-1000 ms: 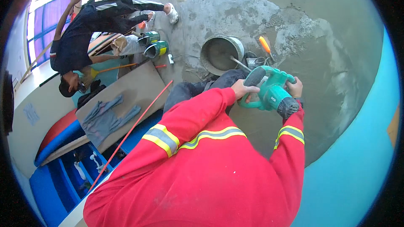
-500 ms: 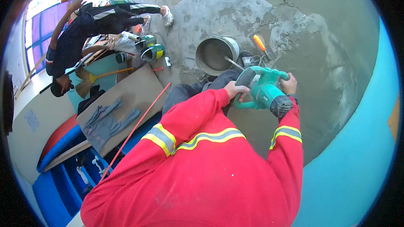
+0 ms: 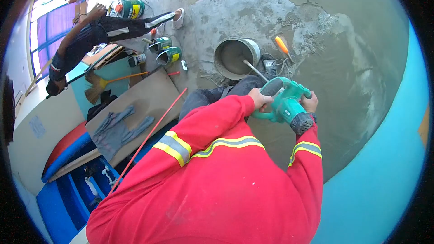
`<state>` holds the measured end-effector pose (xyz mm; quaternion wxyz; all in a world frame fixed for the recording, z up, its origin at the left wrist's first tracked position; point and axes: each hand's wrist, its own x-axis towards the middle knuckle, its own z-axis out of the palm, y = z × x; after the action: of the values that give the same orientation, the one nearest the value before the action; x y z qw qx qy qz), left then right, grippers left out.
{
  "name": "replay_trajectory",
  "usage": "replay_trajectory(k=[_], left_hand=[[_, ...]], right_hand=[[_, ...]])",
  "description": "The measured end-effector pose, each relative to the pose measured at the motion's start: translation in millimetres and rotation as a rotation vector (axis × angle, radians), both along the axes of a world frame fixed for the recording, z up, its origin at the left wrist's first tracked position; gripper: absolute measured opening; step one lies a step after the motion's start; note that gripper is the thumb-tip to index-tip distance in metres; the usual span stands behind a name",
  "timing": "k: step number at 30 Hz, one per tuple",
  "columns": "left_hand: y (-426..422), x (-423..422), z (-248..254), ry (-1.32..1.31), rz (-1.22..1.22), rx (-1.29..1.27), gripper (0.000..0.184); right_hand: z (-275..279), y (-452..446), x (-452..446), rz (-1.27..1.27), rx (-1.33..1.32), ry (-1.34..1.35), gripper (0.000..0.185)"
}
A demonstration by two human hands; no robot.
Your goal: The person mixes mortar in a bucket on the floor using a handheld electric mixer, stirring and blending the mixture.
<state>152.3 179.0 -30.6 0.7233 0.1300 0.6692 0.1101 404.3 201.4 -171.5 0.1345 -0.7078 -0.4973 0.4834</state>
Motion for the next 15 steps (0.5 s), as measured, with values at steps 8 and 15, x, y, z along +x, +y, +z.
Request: replay_trajectory(k=[8, 15], left_hand=[[6, 11, 43, 0.006, 0.094, 0.055, 0.022], [14, 2, 93, 0.016, 0.195, 0.091, 0.024]], right_hand=[[29, 33, 5, 0.048, -0.012, 0.097, 0.016], [47, 58, -3, 0.127, 0.137, 0.095, 0.022]])
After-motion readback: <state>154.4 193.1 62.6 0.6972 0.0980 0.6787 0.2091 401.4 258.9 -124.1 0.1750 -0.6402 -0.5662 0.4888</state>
